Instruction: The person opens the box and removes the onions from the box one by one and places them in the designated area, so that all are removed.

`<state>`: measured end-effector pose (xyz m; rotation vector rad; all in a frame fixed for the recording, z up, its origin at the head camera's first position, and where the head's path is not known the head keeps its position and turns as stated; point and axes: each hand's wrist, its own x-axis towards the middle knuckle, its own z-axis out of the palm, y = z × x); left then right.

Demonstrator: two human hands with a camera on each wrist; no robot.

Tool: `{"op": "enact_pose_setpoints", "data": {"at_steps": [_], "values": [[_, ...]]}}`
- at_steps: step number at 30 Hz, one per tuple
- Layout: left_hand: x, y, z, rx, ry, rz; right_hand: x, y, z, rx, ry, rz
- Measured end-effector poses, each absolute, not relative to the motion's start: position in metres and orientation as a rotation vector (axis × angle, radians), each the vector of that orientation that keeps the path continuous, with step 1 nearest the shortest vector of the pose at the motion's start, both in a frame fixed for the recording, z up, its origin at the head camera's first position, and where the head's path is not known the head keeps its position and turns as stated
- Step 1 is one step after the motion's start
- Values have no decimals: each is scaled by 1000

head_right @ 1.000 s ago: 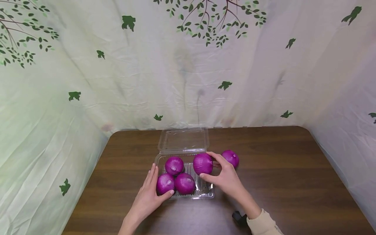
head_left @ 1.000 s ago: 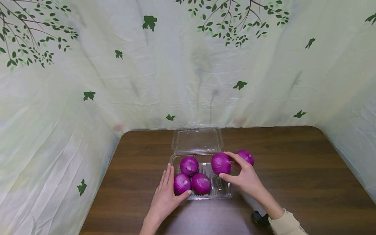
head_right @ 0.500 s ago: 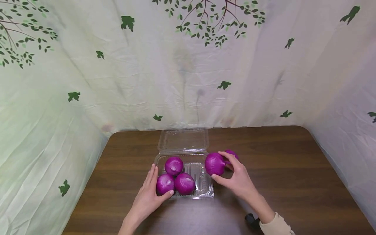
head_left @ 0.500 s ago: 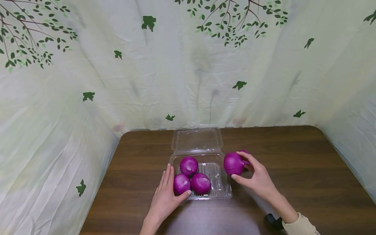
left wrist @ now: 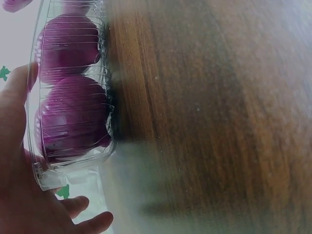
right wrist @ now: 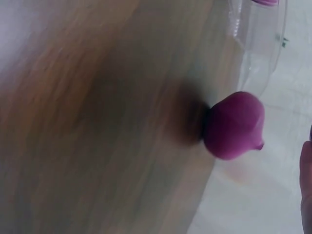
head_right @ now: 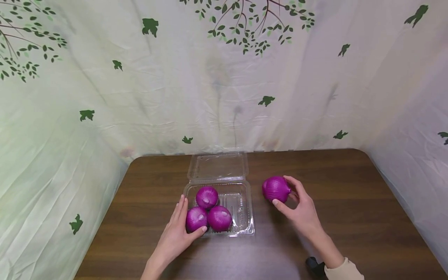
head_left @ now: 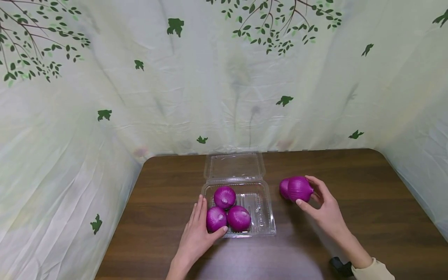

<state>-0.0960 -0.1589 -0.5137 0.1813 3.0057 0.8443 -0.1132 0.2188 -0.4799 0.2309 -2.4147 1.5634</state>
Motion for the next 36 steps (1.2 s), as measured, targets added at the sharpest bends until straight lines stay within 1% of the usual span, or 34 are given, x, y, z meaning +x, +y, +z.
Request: {"op": "enact_pose_setpoints", "data": {"at_steps": [11, 23, 28, 36], "values": [[-95, -158, -513, 185, 3017, 850, -119, 250, -495, 104, -2400, 1571], [-96, -159, -513, 172, 2993, 842, -130, 276, -504, -40, -2635, 1307], [-97, -160, -514, 177, 2994, 837, -135, 280, -507, -45, -2712, 1241], [-96, -159, -514, 176, 3004, 841, -143, 283, -513, 25, -2831, 1146]]}}
